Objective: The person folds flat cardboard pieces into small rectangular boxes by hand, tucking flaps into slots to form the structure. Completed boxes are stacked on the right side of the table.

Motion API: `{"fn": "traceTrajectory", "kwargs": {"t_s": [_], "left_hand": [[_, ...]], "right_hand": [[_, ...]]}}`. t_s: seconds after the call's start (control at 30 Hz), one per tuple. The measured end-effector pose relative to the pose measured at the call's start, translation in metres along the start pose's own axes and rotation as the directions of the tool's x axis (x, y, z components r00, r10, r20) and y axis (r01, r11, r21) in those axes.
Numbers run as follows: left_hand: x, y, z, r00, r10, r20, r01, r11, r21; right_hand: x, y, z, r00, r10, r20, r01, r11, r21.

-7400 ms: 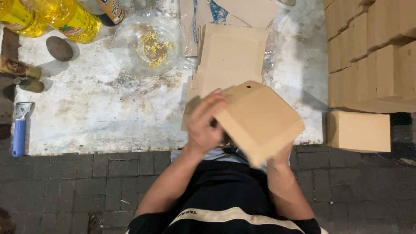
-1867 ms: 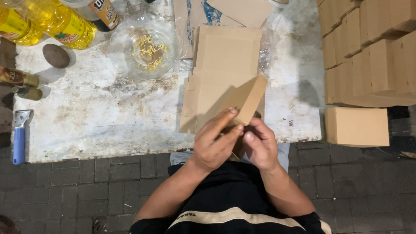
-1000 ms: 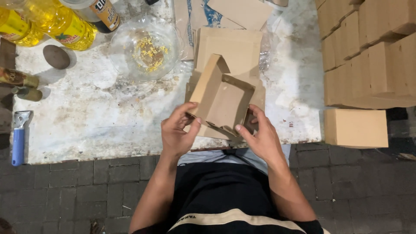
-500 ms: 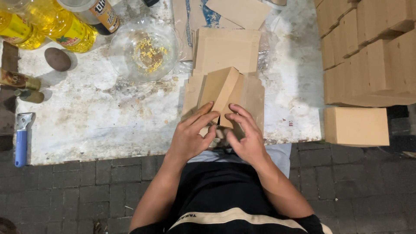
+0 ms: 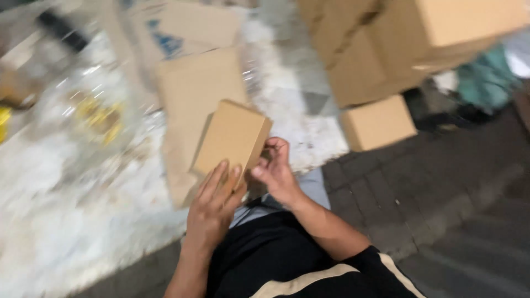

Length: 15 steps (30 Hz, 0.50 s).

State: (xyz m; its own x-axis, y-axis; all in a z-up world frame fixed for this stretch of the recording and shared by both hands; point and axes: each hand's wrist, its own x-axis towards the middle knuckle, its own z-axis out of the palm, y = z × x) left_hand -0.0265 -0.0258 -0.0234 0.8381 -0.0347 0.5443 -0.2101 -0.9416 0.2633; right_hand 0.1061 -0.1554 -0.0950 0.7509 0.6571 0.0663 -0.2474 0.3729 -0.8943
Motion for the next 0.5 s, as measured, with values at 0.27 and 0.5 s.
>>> {"fn": "traceTrajectory", "kwargs": {"t_s": [0.27,0.5], "left_hand": [[0.027,0.019,0.022,0.965,0.253,0.075,-0.226,0.939,-0.261],[0.015,-0.014,0.021,1.000,-0.025,0.010,0.026,0.996,-0.084]], "right_hand": [[-0.049,-0.036,-0.071,0.879,-0.255,-0.403,0.153,0.951,-0.267],[-0.063,-0.100,-0.146,0.591,-0.381,-0.711,0.172,0.921,-0.351]]}}
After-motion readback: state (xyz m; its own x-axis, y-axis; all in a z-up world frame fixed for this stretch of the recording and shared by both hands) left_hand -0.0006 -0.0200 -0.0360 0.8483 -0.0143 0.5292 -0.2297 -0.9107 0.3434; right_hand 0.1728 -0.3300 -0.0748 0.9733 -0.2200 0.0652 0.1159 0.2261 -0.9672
